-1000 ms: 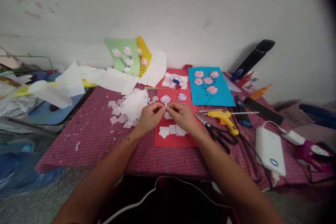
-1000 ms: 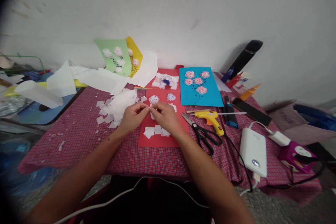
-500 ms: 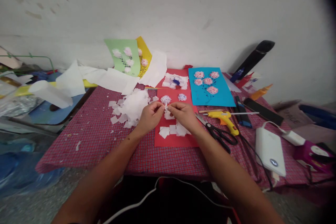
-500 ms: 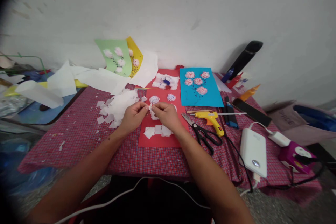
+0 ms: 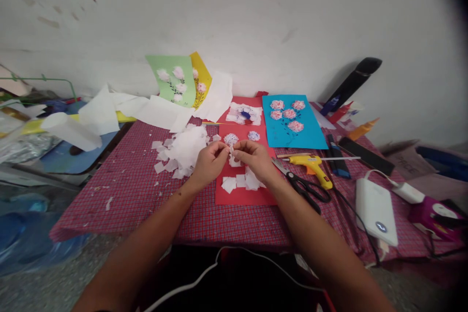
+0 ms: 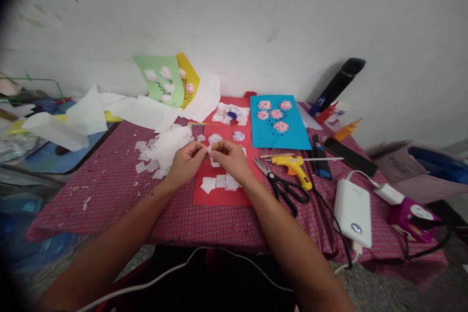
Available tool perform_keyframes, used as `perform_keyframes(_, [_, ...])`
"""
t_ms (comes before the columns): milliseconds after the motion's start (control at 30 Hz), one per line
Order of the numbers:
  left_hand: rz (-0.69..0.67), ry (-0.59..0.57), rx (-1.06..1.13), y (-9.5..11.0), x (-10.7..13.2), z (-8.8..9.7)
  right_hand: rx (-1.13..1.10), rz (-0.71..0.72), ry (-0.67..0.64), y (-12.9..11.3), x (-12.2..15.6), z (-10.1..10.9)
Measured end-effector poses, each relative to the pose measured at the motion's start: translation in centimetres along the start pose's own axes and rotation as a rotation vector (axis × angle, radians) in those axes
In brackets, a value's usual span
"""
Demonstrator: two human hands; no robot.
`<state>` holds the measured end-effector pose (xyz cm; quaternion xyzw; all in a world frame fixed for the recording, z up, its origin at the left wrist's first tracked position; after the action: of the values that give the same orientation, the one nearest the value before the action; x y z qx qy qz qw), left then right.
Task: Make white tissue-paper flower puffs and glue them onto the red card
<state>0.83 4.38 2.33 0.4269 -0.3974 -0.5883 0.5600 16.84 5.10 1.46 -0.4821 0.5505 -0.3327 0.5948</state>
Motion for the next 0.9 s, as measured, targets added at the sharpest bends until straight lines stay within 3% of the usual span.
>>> perform_keyframes(200, [-0.002,0.005,0.013,-0.1,0.2,0.0,0.17,0.041,0.089,0.0,-0.1,0.7])
perform_keyframes(433, [0.173,-0.008,0.305,-1.6,-0.6,0.0,0.015,0.012,0.223,0.3,-0.3,1.6])
perform_keyframes(667, [0.218,0.018,0.435,-2.0,-0.9,0.1,-0.092,0.019,0.285,0.3,-0.5,1.5])
perform_keyframes(900, [0.244,0.055,0.506,-2.2,-1.0,0.3,-0.039,0.02,0.274,-0.2,-0.5,1.5])
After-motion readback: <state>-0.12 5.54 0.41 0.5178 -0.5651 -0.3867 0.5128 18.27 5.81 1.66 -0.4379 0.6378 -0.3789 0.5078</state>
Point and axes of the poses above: each hand's wrist, its own x-axis away from the middle knuckle, its own z-axis out of the back of the hand, y = z × x, the point moved 5 cm from there along -x, towards the middle knuckle, and after that the axes turned 15 degrees about z, right-handed, at the moved point
